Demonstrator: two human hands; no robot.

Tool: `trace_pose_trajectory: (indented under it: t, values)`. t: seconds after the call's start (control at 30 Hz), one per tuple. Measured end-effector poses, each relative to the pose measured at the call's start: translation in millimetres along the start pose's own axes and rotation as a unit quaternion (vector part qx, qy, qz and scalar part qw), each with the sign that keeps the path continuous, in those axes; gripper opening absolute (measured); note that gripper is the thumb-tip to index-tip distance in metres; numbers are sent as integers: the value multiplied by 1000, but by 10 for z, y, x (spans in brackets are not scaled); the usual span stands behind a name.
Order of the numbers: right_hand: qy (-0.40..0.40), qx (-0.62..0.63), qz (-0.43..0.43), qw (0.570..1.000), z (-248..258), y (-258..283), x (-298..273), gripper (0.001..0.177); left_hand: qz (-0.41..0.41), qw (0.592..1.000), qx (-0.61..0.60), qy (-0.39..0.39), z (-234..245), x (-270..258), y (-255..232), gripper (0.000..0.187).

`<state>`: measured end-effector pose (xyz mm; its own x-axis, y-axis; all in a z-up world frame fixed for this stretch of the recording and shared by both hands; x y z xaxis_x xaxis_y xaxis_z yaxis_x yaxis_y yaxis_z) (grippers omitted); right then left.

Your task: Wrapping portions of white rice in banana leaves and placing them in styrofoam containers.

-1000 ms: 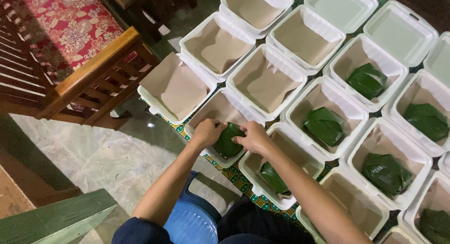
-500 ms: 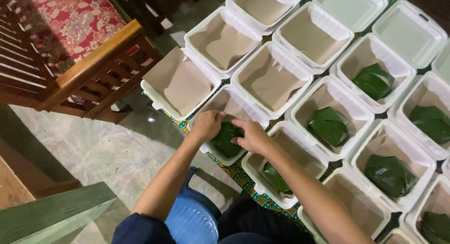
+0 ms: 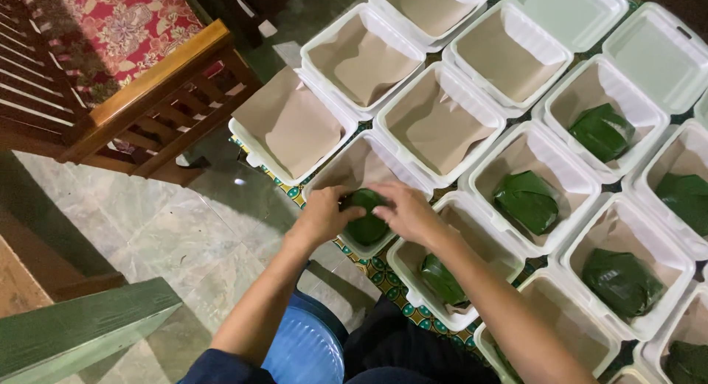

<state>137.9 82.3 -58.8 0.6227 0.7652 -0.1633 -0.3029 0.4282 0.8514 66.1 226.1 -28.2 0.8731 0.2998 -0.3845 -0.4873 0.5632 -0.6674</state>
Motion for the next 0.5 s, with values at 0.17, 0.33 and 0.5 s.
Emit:
trace_pose_trajectory:
  t: [0.17,0.33,0.5]
  values:
    - [22,-119,96,988,-194,235,-66,65,-26,999,-17,-31,-171,168,298,37]
    - [-27,-157,132,978,-256,234,-127,63,-12,999,-42,-26,-237,212,390,38]
    - [-54,-93,139,984,-79,103,-118,51,13,997,-74,-3,-220,196,431,41]
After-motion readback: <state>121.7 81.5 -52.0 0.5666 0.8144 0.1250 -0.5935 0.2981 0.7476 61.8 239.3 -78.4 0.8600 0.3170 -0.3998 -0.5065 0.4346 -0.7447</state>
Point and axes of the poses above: each hand's wrist, its own x-axis towards the middle knuckle, its own z-axis out of the back of the hand, y = z × x, the point moved 9 cm from there along x, towards the middle knuckle, and after that the axes turned 6 degrees about z, right-handed, at the moved point
